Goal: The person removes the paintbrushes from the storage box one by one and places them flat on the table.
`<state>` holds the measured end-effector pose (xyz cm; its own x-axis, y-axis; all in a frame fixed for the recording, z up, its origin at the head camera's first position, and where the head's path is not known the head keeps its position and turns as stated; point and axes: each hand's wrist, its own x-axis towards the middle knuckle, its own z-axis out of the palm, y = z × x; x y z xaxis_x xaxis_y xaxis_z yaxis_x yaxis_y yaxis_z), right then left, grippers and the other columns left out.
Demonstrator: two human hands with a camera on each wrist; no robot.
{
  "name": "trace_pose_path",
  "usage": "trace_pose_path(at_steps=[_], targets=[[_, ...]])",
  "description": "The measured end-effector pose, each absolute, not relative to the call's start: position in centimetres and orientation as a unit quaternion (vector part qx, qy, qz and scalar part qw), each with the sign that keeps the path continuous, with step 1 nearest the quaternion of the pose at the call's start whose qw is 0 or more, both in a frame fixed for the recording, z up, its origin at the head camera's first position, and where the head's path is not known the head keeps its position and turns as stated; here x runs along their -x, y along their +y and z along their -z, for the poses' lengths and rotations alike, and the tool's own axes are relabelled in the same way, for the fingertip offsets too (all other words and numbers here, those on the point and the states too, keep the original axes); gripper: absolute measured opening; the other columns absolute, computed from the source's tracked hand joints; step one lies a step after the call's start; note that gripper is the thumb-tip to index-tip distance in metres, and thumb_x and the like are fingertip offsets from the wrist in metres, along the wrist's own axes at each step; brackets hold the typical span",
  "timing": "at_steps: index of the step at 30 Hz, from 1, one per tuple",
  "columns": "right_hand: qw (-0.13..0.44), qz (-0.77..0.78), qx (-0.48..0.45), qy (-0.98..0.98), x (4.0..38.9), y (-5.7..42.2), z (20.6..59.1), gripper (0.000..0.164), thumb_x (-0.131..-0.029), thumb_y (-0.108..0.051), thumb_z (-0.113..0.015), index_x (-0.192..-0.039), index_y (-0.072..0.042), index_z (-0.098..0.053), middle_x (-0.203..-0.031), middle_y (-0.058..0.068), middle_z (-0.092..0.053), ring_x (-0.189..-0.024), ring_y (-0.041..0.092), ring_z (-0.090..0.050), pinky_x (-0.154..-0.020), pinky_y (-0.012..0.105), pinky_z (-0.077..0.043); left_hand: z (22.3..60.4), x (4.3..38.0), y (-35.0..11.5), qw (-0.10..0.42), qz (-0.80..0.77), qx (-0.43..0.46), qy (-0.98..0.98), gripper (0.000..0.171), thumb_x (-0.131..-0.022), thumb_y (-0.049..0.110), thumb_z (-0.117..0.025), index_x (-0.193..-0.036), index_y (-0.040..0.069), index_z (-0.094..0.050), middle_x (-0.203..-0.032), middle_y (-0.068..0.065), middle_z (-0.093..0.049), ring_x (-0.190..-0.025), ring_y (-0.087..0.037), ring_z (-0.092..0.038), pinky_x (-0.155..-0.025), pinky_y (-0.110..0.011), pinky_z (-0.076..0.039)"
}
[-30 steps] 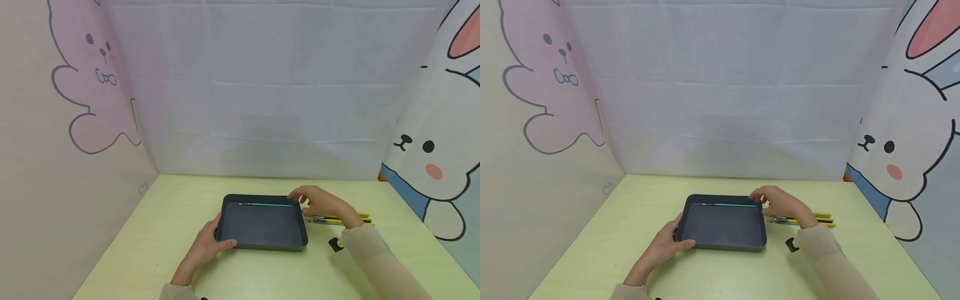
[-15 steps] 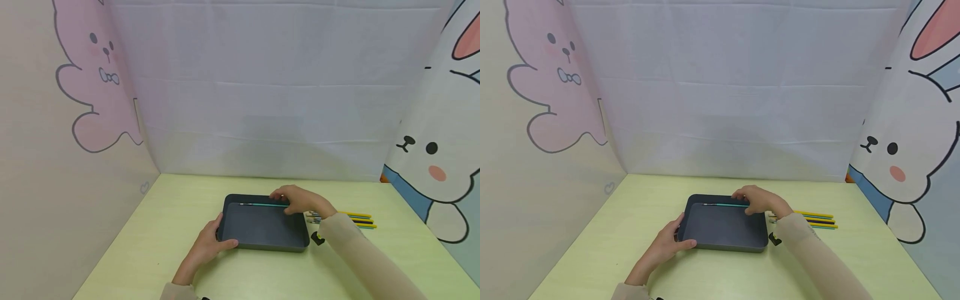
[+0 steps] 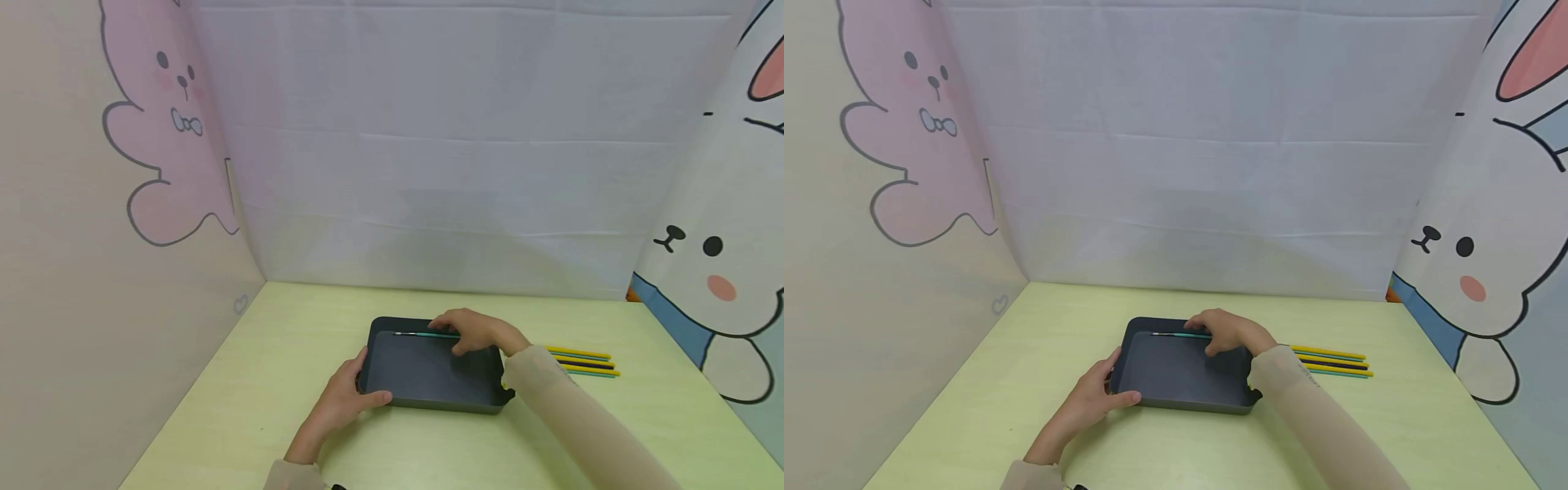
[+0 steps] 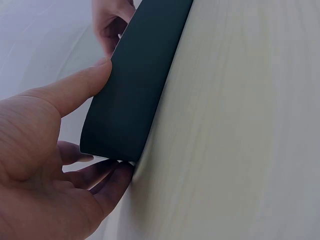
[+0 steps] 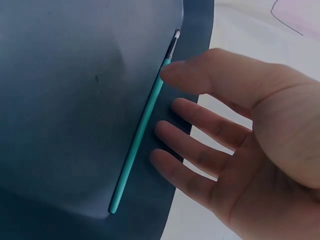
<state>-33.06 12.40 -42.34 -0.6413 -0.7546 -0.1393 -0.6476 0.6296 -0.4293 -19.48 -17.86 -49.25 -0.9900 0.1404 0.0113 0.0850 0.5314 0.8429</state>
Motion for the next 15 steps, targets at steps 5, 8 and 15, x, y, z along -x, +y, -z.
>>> trace_pose_path(at_steps=[5,8,15], targets=[[0.172,0.175,0.377,0.893,33.2,12.26,42.63,0.067,-0.086,0.006,-0.076,-0.15,-0.002,-0.058,-0.146,0.013,-0.062,-0.13,0.037,-0.062,-0.106,0.051,-0.052,49.17,19.43,-17.77,0.029,-0.476,-0.066,0.876,0.111,-0.085,0.042,-0.091,-0.168,0.004,-0.028,-0.161,-0.026,-0.043,-0.147,-0.045,-0.044,-0.115,-0.062,-0.041],[0.18,0.175,0.37,0.894,33.24,12.25,42.76,0.069,-0.086,0.005,-0.077,-0.151,-0.003,-0.057,-0.146,0.013,-0.063,-0.132,0.038,-0.061,-0.107,0.051,-0.052,49.1,19.36,-17.76,0.029,-0.474,-0.068,0.877,0.11,-0.085,0.041,-0.091,-0.168,0.003,-0.029,-0.161,-0.027,-0.043,-0.147,-0.045,-0.044,-0.115,-0.063,-0.041],[0.19,0.17,0.367,0.895,33.18,12.0,43.01,0.068,-0.086,0.003,-0.076,-0.151,-0.001,-0.057,-0.148,0.015,-0.061,-0.135,0.04,-0.059,-0.109,0.052,-0.05,49.02,19.21,-17.74,0.03,-0.475,-0.069,0.877,0.11,-0.085,0.04,-0.091,-0.168,0.004,-0.029,-0.16,-0.028,-0.043,-0.146,-0.046,-0.045,-0.114,-0.063,-0.041]])
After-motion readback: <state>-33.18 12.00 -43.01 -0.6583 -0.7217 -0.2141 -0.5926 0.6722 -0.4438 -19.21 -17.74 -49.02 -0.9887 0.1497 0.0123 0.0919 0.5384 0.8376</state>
